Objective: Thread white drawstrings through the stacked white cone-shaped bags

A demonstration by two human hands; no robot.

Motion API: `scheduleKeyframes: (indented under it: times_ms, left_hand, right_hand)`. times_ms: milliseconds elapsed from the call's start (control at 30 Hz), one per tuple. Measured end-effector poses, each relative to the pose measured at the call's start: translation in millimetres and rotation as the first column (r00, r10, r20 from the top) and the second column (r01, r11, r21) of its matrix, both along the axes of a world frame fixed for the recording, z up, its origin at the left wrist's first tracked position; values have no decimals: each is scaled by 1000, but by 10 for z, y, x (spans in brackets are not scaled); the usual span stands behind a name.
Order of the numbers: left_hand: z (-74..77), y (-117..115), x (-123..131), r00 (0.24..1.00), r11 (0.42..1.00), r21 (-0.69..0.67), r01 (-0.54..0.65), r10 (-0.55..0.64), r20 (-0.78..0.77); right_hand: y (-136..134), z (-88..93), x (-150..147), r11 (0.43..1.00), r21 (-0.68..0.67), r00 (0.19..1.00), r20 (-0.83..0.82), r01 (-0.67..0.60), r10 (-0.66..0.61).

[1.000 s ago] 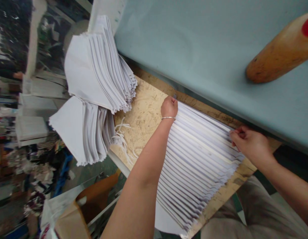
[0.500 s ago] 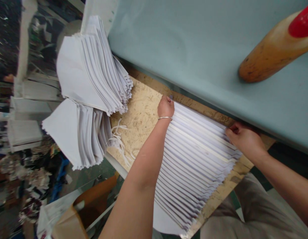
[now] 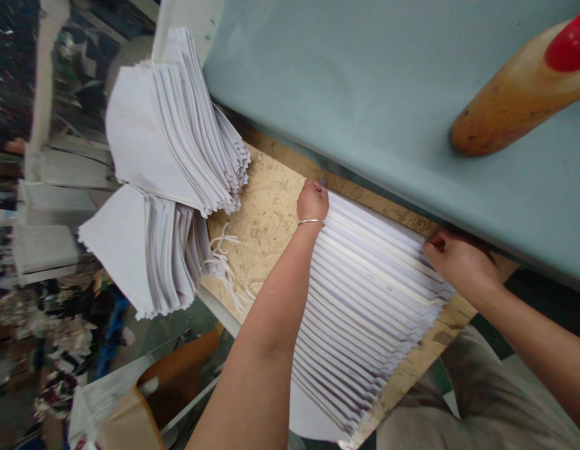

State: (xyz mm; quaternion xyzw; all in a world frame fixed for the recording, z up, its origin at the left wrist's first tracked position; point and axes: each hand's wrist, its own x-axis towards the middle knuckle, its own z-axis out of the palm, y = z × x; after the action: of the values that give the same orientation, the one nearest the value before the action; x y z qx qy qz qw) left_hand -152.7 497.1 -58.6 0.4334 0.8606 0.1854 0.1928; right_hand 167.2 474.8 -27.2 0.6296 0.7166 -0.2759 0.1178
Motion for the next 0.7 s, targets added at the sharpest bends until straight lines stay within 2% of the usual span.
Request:
scheduleKeyframes:
  times_ms: [233, 333, 433, 567, 700]
  left_hand:
    - [30, 6, 14, 1000, 1000, -12, 10, -10, -3]
    - [25, 12, 36, 1000, 1000, -5, 1, -1, -1]
    - [4, 25, 36, 1000, 999, 35, -20, 20, 0]
    - [25, -8, 18, 996, 988, 133, -84, 79, 41]
    - [162, -282, 163, 995, 967, 238, -92, 77, 71]
  right_hand:
    - [10, 68, 0, 1000, -11, 998, 53, -22, 23]
    - [-138, 176, 206, 999, 27, 999, 41, -30, 29]
    - [-413, 297, 533, 999, 34, 998, -63, 12, -10]
    - [-752, 333, 917, 990, -100, 962, -243, 101, -122]
    - [-868, 269, 1095, 944, -257, 879, -374, 209, -296]
